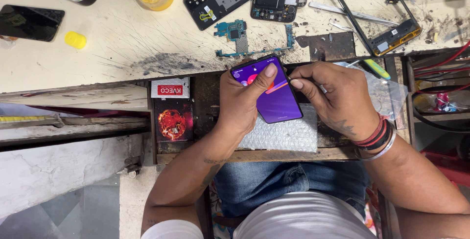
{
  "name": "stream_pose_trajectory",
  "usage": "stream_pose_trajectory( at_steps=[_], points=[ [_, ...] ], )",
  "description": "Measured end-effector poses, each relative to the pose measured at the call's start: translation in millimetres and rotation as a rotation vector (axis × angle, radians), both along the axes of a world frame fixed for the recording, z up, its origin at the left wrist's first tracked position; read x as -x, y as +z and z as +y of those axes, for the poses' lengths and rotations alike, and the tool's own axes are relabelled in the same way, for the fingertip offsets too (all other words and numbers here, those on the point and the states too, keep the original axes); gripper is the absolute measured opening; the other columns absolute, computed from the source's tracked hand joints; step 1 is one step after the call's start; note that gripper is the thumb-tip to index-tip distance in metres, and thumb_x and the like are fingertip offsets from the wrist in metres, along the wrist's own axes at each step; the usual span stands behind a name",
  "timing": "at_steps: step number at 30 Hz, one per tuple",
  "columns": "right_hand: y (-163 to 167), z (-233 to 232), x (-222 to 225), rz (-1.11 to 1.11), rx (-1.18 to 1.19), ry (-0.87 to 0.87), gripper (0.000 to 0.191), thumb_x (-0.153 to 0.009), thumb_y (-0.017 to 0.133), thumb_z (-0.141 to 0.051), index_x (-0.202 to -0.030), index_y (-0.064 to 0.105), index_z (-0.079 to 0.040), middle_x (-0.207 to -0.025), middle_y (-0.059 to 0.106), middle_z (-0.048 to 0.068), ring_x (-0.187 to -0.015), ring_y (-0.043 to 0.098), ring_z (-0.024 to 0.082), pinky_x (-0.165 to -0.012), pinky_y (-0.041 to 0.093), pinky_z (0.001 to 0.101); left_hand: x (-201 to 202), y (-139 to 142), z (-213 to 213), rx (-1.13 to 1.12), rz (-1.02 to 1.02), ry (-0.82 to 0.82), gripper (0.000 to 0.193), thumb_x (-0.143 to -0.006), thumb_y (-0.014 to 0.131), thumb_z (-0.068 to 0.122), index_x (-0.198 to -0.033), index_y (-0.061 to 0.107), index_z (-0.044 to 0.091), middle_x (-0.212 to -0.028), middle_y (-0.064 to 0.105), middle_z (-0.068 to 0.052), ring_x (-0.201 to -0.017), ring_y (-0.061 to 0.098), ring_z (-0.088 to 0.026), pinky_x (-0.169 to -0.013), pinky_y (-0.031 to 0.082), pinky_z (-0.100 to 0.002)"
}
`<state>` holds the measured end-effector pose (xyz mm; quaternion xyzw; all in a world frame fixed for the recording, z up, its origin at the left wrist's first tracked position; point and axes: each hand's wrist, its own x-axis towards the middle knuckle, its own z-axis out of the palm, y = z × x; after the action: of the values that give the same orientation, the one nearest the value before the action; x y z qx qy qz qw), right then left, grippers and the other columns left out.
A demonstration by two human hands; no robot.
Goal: The person handles a Samsung smartphone, removes the back cover, and uses tweezers to adjust internal components. They connect a charging cable, verify the screen response, and place the device on the workbench.
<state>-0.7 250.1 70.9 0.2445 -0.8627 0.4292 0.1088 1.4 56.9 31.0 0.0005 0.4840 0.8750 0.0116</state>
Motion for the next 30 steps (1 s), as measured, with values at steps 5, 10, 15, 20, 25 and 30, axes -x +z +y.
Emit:
stream_pose_trajectory(
  at_steps=[5,10,15,20,25,30],
  points=[
    [0.5,3.4,1.5,-0.048,0.036,0.066,0.018,-0.092,0.079,-0.015,-0.105,0.073,-0.004,-0.094,0.075,0.010,-0.081,0.075,0.022,-0.071,0.057,0.0305,-1.9,0.1,-0.8,0.015,-0.004,-0.002,0.017,-0.097,0.080,0.016,-0.106,0.074,0.003,-0.099,0.075,-0.005,-0.088,0.068,-0.009,-0.080,0.055,-0.026],
    [1.4,3.8,1.5,-0.086,0.029,0.052,0.018,-0.090,0.081,-0.014,-0.103,0.074,-0.004,-0.090,0.076,0.010,-0.078,0.074,0.020,-0.069,0.056,0.0294,-2.4,0.3,-0.3,0.050,-0.011,-0.003,0.017,-0.097,0.080,0.016,-0.106,0.075,0.003,-0.098,0.075,-0.005,-0.087,0.068,-0.008,-0.079,0.055,-0.026],
    [2.0,3.8,3.4,-0.134,0.024,0.028,0.016,-0.091,0.080,-0.014,-0.103,0.075,-0.005,-0.086,0.075,0.009,-0.075,0.074,0.019,-0.067,0.055,0.0285,-2.0,1.4,0.0,0.057,-0.002,0.011,0.018,-0.096,0.080,0.016,-0.107,0.075,0.003,-0.099,0.076,-0.005,-0.087,0.068,-0.008,-0.079,0.056,-0.026],
    [2.3,3.7,3.4,-0.080,0.013,0.052,0.014,-0.093,0.079,-0.012,-0.104,0.074,-0.005,-0.091,0.076,0.009,-0.078,0.074,0.021,-0.068,0.056,0.0297,-1.5,2.3,-0.8,0.053,-0.005,0.004,0.018,-0.096,0.080,0.017,-0.107,0.075,0.003,-0.099,0.076,-0.005,-0.087,0.069,-0.009,-0.078,0.056,-0.026],
    [0.6,2.5,2.5,0.028,-0.050,0.029,0.013,-0.093,0.078,-0.008,-0.104,0.073,-0.004,-0.095,0.075,0.011,-0.081,0.074,0.025,-0.070,0.057,0.0327,-2.1,0.6,-1.7,0.047,-0.010,-0.010,0.019,-0.096,0.080,0.017,-0.107,0.075,0.002,-0.099,0.076,-0.006,-0.088,0.070,-0.009,-0.080,0.057,-0.027],
    [-0.3,2.8,0.9,0.106,-0.090,0.033,0.013,-0.094,0.078,-0.006,-0.105,0.071,-0.003,-0.098,0.075,0.011,-0.083,0.074,0.027,-0.070,0.057,0.0336,-2.2,-0.9,-2.0,0.033,-0.010,-0.016,0.018,-0.096,0.080,0.016,-0.106,0.075,0.002,-0.099,0.076,-0.007,-0.088,0.070,-0.010,-0.080,0.057,-0.027]
  ],
)
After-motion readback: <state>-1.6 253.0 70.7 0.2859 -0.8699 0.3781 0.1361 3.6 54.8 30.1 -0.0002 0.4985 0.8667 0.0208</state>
